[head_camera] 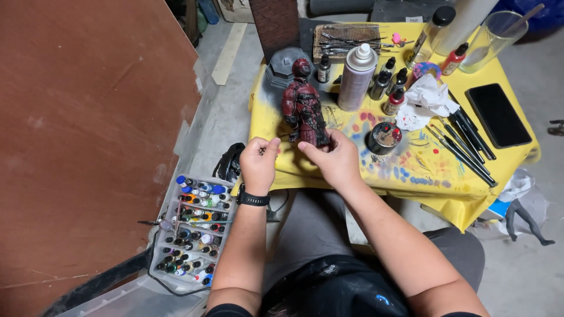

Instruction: Inspecting a red figurine by rotating it and then applying a spray coating at a workspace.

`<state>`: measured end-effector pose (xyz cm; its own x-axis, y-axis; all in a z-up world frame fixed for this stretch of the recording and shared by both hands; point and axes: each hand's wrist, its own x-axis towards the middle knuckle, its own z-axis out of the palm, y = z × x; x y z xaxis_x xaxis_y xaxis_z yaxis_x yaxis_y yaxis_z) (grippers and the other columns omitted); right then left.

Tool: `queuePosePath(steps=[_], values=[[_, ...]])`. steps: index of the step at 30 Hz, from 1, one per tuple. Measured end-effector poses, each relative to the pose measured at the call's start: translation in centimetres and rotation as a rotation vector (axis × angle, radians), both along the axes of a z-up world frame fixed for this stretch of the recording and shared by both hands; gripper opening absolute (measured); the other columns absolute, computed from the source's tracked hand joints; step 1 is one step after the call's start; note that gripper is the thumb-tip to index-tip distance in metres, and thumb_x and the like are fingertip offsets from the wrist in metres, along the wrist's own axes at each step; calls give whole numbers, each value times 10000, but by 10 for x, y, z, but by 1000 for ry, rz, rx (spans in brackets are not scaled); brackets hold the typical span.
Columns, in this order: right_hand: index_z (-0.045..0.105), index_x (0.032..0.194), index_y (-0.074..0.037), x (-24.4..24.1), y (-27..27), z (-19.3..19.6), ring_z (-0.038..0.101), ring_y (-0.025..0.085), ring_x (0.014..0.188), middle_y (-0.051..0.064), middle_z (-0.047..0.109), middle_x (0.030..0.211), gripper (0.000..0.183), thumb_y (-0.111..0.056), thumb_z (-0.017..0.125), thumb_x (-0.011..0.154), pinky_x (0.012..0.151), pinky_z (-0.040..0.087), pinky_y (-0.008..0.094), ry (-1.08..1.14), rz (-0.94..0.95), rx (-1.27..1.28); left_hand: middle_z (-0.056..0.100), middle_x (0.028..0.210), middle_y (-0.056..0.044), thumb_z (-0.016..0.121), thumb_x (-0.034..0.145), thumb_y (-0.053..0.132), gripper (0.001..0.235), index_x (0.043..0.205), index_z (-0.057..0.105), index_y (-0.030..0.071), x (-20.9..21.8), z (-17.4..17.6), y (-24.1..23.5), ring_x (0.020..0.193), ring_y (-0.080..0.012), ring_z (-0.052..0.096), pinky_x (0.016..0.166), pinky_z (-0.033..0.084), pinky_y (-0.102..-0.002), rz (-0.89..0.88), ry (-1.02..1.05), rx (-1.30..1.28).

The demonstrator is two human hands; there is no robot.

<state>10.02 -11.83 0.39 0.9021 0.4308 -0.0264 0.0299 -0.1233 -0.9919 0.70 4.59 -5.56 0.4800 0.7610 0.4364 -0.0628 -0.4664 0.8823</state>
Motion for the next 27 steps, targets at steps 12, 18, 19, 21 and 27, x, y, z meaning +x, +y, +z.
queuePosePath(steps=[12,18,19,21,27], values=[[744,958,-36,6,6,-2,608,133,614,29,516,618,394,-290,929,719,644,540,302,8,-2,-7,669,689,-38,600,1004,7,120,984,714,39,7,-17,10,670,-84,631,668,528,-236,-148,40,-221],[737,918,-27,13,10,-7,656,141,590,63,600,570,332,-276,897,769,608,544,278,72,26,32,626,682,47,794,874,22,101,935,720,51,9,-4,4,643,-10,588,622,486,-173,-104,13,-243],[737,918,-27,12,11,-4,656,141,590,63,600,570,332,-276,897,769,608,544,278,74,24,31,626,682,47,794,874,22,101,935,720,51,9,-5,4,643,-10,588,622,486,-173,-106,15,-244],[739,899,-42,12,11,1,646,127,571,58,628,570,312,-290,890,786,580,534,266,111,40,53,615,638,45,822,872,64,106,868,716,52,9,-4,5,601,3,558,568,462,-161,-90,38,-242],[710,873,3,17,15,-19,672,146,540,96,651,573,319,-250,886,786,543,546,258,203,30,175,625,535,-5,808,908,116,207,741,695,68,11,-22,14,502,-29,513,470,423,-186,-72,68,-206]])
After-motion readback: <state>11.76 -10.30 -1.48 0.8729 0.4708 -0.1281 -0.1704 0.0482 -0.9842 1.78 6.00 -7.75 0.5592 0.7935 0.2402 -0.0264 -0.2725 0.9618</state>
